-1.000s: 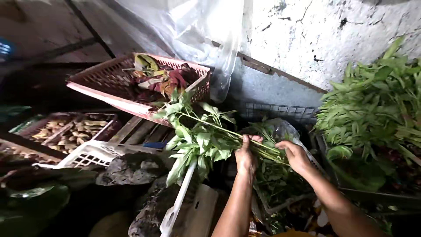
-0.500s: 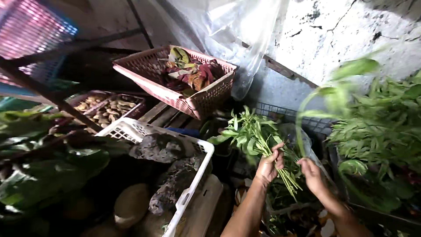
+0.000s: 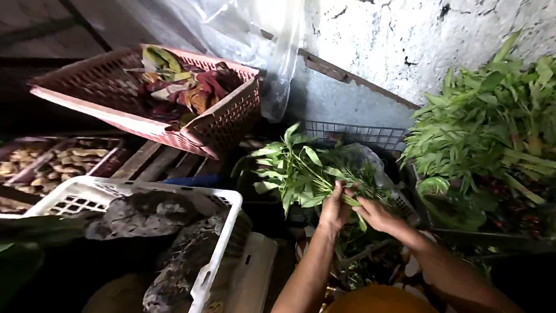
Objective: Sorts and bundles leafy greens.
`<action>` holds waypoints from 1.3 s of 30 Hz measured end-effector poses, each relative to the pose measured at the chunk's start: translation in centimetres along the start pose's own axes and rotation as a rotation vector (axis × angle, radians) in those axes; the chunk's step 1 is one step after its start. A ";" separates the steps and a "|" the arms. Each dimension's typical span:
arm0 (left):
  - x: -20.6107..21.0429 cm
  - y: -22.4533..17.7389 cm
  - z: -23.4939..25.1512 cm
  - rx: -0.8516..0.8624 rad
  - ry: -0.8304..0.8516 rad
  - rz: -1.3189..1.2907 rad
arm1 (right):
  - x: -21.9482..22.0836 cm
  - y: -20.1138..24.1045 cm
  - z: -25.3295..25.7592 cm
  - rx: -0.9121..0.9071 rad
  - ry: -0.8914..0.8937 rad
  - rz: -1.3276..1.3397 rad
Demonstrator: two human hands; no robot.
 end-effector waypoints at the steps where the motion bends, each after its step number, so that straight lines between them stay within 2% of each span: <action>1: -0.5 0.1 -0.5 -0.092 -0.002 0.209 | -0.9 -0.6 0.1 0.033 0.050 -0.030; 3: -0.4 0.6 -2.0 -0.187 -0.003 0.818 | -2.7 -2.1 0.3 0.085 0.110 -0.110; 4: 0.4 0.6 -2.9 -0.105 0.016 1.146 | -3.6 -2.7 0.4 0.097 0.137 -0.160; 5: 1.7 0.3 -4.1 0.068 0.014 1.445 | -4.3 -2.9 0.4 0.094 0.165 -0.196; 6: 3.0 0.1 -5.3 0.341 0.017 1.669 | -4.7 -2.7 0.5 0.083 0.199 -0.217; 7: 4.1 0.0 -5.9 0.640 0.039 1.815 | -4.8 -2.1 0.4 0.074 0.234 -0.225; 8: 5.0 0.1 -5.8 0.789 0.076 1.933 | -4.7 -1.3 0.5 0.064 0.268 -0.232; 9: 5.5 0.1 -5.2 0.768 0.108 2.035 | -4.6 -0.3 0.5 0.040 0.303 -0.240; 10: 5.7 -0.1 -4.5 0.600 0.125 2.112 | -4.4 0.7 0.6 0.015 0.342 -0.254; 12: 5.4 -0.9 -2.9 0.131 0.164 2.094 | -3.9 1.8 0.8 -0.023 0.409 -0.306; 13: 5.0 -1.1 -2.3 -0.042 0.183 2.008 | -3.7 2.0 0.9 -0.039 0.427 -0.351; 15: 4.2 -1.1 -1.9 -0.162 0.156 1.873 | -3.3 1.8 1.5 -0.107 0.395 -0.490; 18: 3.2 -1.1 -1.4 -0.159 -0.004 1.832 | -3.4 0.9 3.1 -0.248 0.195 -0.642; 20: 2.1 -1.5 -1.2 -0.163 -0.055 1.809 | -4.9 -0.6 4.0 -0.245 -0.003 -0.671; 22: 0.4 -2.2 -1.4 -0.197 -0.055 1.775 | -7.0 -3.2 3.9 -0.091 -0.231 -0.628; 24: -2.4 -2.9 -1.5 -0.225 -0.059 1.613 | -7.9 -5.9 2.7 0.107 -0.343 -0.501; 26: -4.9 -3.7 -1.5 -0.260 -0.111 1.346 | -5.7 -8.0 1.1 0.248 -0.265 -0.351; 28: -6.8 -4.1 -1.3 -0.297 -0.167 1.051 | -1.2 -9.5 -0.7 0.343 0.013 -0.255; 30: -8.0 -4.5 -0.7 -0.312 -0.178 0.834 | 2.4 -10.2 -2.2 0.448 0.238 -0.288; 32: -8.7 -4.8 -0.3 -0.280 -0.170 0.754 | 4.0 -10.1 -3.1 0.535 0.268 -0.349; 36: -7.6 -6.2 -0.3 -0.158 -0.156 0.723 | 3.7 -11.0 -2.9 0.612 0.240 -0.334; 37: -7.0 -7.0 -0.3 -0.109 -0.184 0.821 | 3.4 -11.3 -3.0 0.633 0.252 -0.319; 39: -5.3 -8.9 -0.9 0.001 -0.330 1.285 | 3.0 -12.2 -3.3 0.651 0.273 -0.325</action>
Point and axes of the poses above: each hand's wrist, its own z-axis towards the middle knuckle, its own x-axis out of the palm, y = z × x, the point moved 5 cm from there along z, towards the middle knuckle, and after that the axes turned 9 degrees about -x, right-handed, at the moved point
